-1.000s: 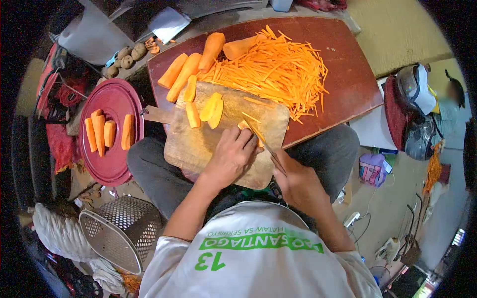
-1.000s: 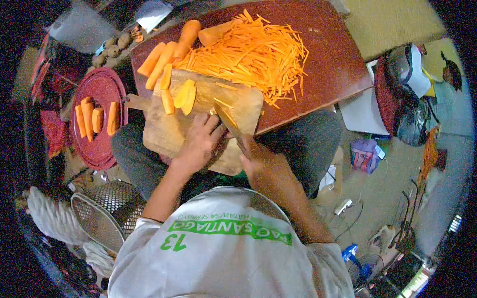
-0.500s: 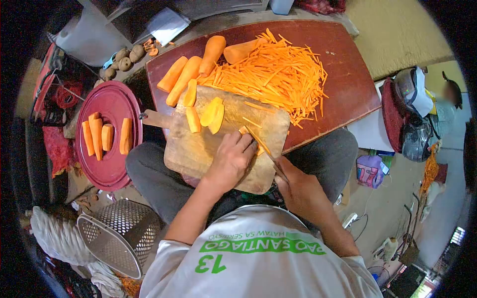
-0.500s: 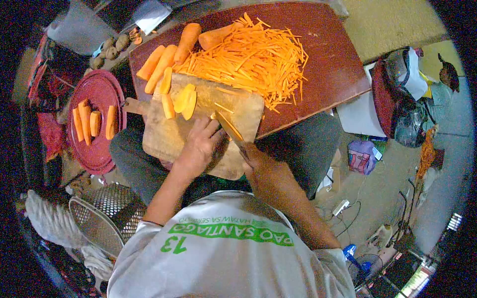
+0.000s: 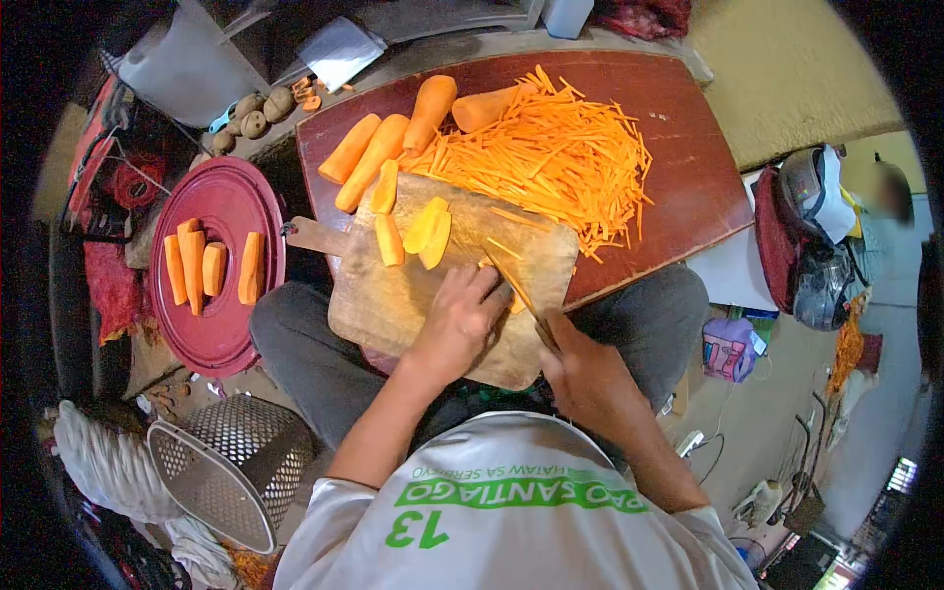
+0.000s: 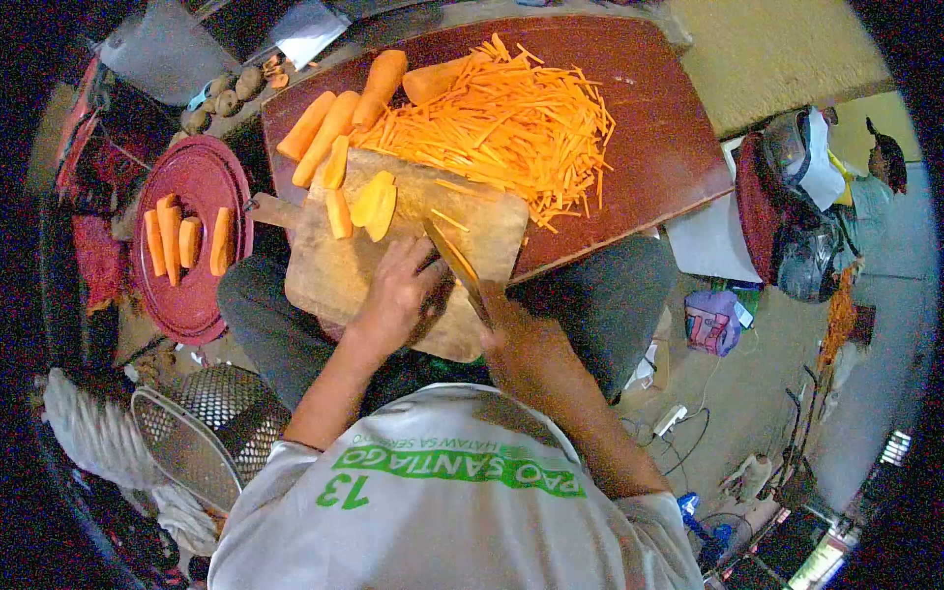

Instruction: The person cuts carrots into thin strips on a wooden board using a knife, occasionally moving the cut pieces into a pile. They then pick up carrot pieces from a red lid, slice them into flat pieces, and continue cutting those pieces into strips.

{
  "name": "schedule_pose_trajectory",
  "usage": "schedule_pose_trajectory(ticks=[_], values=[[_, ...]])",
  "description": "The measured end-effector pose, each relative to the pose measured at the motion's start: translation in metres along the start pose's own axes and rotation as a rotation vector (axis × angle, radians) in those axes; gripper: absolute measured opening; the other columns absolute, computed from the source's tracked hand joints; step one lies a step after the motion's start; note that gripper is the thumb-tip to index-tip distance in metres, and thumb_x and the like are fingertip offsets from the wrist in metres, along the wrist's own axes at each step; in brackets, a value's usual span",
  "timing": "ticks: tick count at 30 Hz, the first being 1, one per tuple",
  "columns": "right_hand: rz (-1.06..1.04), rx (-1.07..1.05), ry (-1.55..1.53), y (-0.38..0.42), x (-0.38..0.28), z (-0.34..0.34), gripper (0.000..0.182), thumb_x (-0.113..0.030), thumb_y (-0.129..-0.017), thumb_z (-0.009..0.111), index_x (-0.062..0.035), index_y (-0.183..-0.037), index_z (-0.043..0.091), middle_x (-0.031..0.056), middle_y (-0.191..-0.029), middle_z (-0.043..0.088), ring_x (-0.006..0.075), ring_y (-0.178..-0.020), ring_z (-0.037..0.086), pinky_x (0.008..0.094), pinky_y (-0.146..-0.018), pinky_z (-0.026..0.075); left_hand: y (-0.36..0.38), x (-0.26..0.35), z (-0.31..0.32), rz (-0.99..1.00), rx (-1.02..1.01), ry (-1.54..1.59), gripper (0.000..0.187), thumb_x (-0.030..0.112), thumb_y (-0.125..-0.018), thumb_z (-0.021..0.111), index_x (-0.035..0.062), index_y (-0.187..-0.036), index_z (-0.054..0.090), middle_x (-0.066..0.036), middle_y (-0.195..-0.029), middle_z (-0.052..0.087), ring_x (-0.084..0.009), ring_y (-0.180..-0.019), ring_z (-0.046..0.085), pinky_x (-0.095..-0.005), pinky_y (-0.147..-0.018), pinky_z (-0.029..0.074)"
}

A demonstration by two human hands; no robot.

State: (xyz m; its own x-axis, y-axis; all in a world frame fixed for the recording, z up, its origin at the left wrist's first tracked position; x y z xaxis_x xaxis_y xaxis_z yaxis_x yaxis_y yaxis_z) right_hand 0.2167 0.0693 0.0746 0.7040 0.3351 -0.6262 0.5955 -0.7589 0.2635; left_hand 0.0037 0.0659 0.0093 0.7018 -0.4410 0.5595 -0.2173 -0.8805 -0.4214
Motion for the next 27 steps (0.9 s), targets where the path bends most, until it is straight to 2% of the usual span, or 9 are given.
schedule_pose_trajectory(ticks=[2, 4, 5, 8, 11, 17, 20, 24, 27], values=[[-0.034, 0.024, -0.003, -0.017, 0.001, 0.004, 0.029, -0.014, -0.106, 0.057, -0.0015, -0.131, 0.052, 0.0321, -0.112, 0.068, 0.0524, -0.102, 0.069, 0.0599, -0.084, 0.055, 0.002, 0.001, 0.0, -0.005, -0.017, 0.007, 0.03, 0.006, -0.079, 0.076, -0.0005, -0.109, 0.075, -0.015, -0.111, 0.064, -0.0376, -0.103, 0.06, -0.0493, -0.089, 0.05], [0.036, 0.035, -0.102, -0.04, -0.019, -0.009, 0.027, -0.014, -0.106, 0.057, -0.0029, -0.13, 0.052, 0.0319, -0.109, 0.069, 0.0516, -0.103, 0.069, 0.06, -0.084, 0.055, 0.002, -0.002, -0.002, -0.01, -0.068, 0.013, 0.033, 0.006, -0.076, 0.076, -0.0004, -0.108, 0.075, -0.015, -0.11, 0.064, -0.0379, -0.104, 0.06, -0.0496, -0.09, 0.05], [0.083, -0.014, -0.102, -0.043, -0.019, -0.011, 0.03, -0.016, -0.107, 0.057, -0.0043, -0.134, 0.052, 0.0328, -0.107, 0.07, 0.0512, -0.105, 0.069, 0.0589, -0.085, 0.055, 0.002, 0.0, -0.006, -0.045, -0.11, 0.021, 0.034, 0.006, -0.072, 0.076, -0.0003, -0.106, 0.075, -0.015, -0.11, 0.063, -0.0372, -0.105, 0.06, -0.0487, -0.092, 0.05], [0.078, 0.035, -0.127, -0.017, -0.015, -0.015, 0.036, -0.018, -0.108, 0.056, -0.0049, -0.141, 0.052, 0.0338, -0.11, 0.071, 0.0528, -0.107, 0.069, 0.0585, -0.086, 0.056, 0.005, -0.003, -0.006, -0.016, -0.04, -0.033, 0.032, 0.005, -0.073, 0.076, 0.0001, -0.105, 0.076, -0.014, -0.11, 0.062, -0.0361, -0.106, 0.059, -0.0478, -0.093, 0.049], [0.232, -0.047, -0.028, 0.016, -0.027, -0.026, 0.041, -0.019, -0.108, 0.057, -0.0055, -0.146, 0.05, 0.0335, -0.116, 0.07, 0.0534, -0.11, 0.069, 0.0578, -0.088, 0.057, 0.006, -0.005, -0.004, -0.037, -0.047, -0.003, 0.03, 0.005, -0.075, 0.075, 0.0007, -0.104, 0.076, -0.014, -0.112, 0.062, -0.0355, -0.106, 0.058, -0.0471, -0.095, 0.049], [0.263, -0.135, -0.01, -0.014, -0.023, -0.01, 0.037, -0.015, -0.106, 0.06, -0.0049, -0.14, 0.05, 0.0327, -0.116, 0.07, 0.0547, -0.108, 0.067, 0.0589, -0.089, 0.056, 0.005, -0.005, -0.004, 0.005, -0.006, -0.033, 0.027, 0.009, -0.083, 0.069, 0.0013, -0.108, 0.078, -0.013, -0.11, 0.063, -0.0343, -0.105, 0.058, -0.0466, -0.096, 0.049], [0.108, -0.06, -0.053, -0.034, -0.021, -0.011, 0.037, -0.016, -0.105, 0.061, -0.0041, -0.138, 0.05, 0.033, -0.116, 0.07, 0.0548, -0.109, 0.067, 0.0596, -0.089, 0.055, 0.004, -0.006, -0.005, 0.002, -0.032, -0.037, 0.028, 0.01, -0.085, 0.067, 0.0011, -0.109, 0.078, -0.013, -0.108, 0.063, -0.034, -0.105, 0.058, -0.0467, -0.095, 0.049], [0.194, -0.043, 0.004, -0.003, -0.039, -0.024, 0.032, -0.016, -0.105, 0.061, -0.0051, -0.134, 0.051, 0.0325, -0.114, 0.07, 0.056, -0.108, 0.067, 0.059, -0.088, 0.056, 0.004, -0.004, -0.007, 0.006, -0.007, -0.044, 0.027, 0.01, -0.086, 0.067, 0.0008, -0.109, 0.078, -0.012, -0.107, 0.063, -0.0345, -0.104, 0.058, -0.0455, -0.094, 0.05], [0.164, -0.01, -0.009, 0.008, -0.024, -0.012, 0.034, -0.017, -0.106, 0.06, -0.0049, -0.137, 0.051, 0.0332, -0.114, 0.07, 0.0567, -0.108, 0.066, 0.0595, -0.088, 0.056, 0.005, -0.006, -0.004, 0.019, -0.014, -0.05, 0.027, 0.009, -0.086, 0.067, 0.0004, -0.109, 0.077, -0.012, -0.107, 0.063, -0.0347, -0.103, 0.058, -0.0455, -0.094, 0.05]])
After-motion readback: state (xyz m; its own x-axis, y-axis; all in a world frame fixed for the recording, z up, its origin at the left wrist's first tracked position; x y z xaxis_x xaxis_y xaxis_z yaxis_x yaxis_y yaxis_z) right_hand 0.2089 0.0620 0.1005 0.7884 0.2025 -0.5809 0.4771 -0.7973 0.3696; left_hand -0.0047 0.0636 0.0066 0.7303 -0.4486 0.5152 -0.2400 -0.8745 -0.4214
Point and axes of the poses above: each hand's wrist, its own y-axis away from the middle knuckle, its own z-axis out of the palm, x = y × z, the point moved 1 cm from there along -y, towards the middle knuckle
